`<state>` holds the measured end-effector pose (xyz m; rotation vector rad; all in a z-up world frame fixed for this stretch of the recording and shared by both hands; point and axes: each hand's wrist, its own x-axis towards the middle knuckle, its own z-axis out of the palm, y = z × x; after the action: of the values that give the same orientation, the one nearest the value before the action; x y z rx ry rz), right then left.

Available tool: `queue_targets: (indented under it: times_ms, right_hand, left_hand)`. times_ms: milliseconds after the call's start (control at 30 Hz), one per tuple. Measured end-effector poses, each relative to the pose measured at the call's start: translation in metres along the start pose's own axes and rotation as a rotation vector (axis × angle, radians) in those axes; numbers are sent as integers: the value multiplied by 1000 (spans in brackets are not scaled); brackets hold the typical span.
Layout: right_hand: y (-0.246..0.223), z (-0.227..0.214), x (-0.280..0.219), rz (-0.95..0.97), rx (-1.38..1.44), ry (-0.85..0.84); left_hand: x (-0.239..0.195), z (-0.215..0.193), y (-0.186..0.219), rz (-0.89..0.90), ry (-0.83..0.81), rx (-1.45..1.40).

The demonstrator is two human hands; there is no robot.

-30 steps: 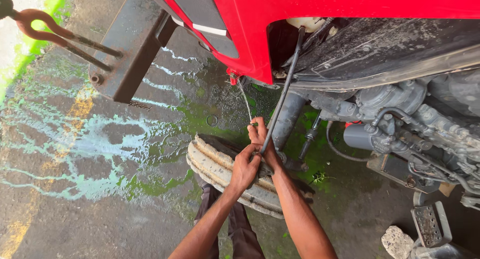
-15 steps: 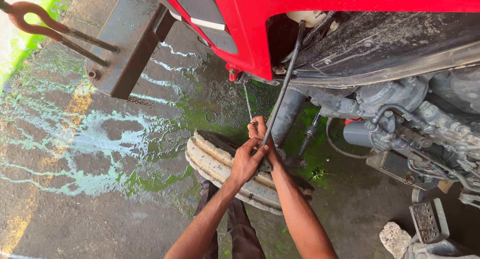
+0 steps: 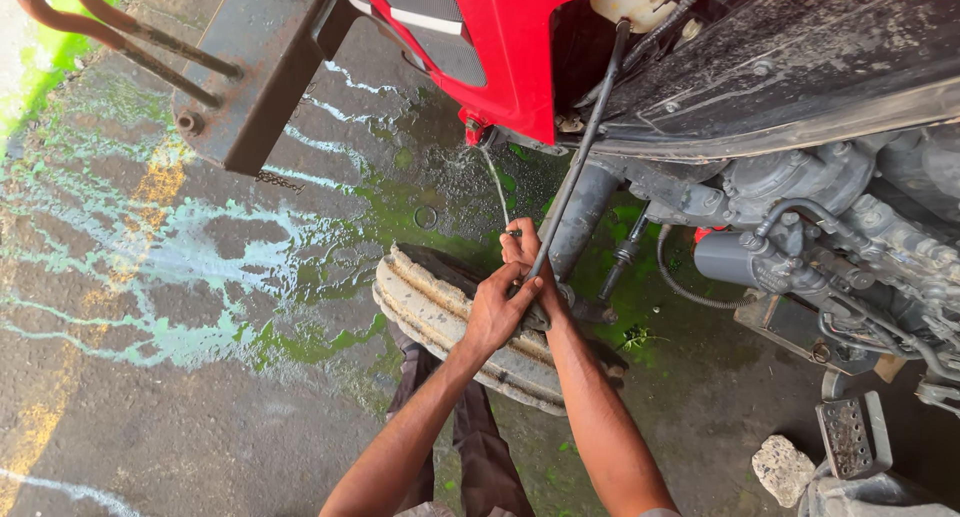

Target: The person pours fluid from a plastic bottle into the engine, wipes components with a cloth, and adjusts parts under the hood of a red tractor.

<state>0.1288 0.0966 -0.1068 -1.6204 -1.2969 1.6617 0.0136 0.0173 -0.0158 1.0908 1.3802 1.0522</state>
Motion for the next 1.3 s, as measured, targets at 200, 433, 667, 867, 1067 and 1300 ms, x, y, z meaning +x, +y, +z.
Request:
queue_targets:
  times_ms: [200,433,667,867,1067,1300]
  right_hand:
    - [12,-1,4,-18,17,-20]
    - [13,-4,7,-70,16,-12]
    - [3,-1,-4,-219,3,104]
    - [-1,6,-12,-341,14,403]
    - [-1,4,-11,-117,88,449]
    - [-12,5,-19,-333,-220,604]
  left_hand:
    - [-1,-2,3,-13,-3,-26]
    - [-2,0,2,-13,-9,-10]
    - [-2,0,3,-37,-32,-36]
    - [2,0,-4,-20,-7,-20]
    - [4,2,-9,-33,0,-7]
    - [4,1,-13,8,-10,-39]
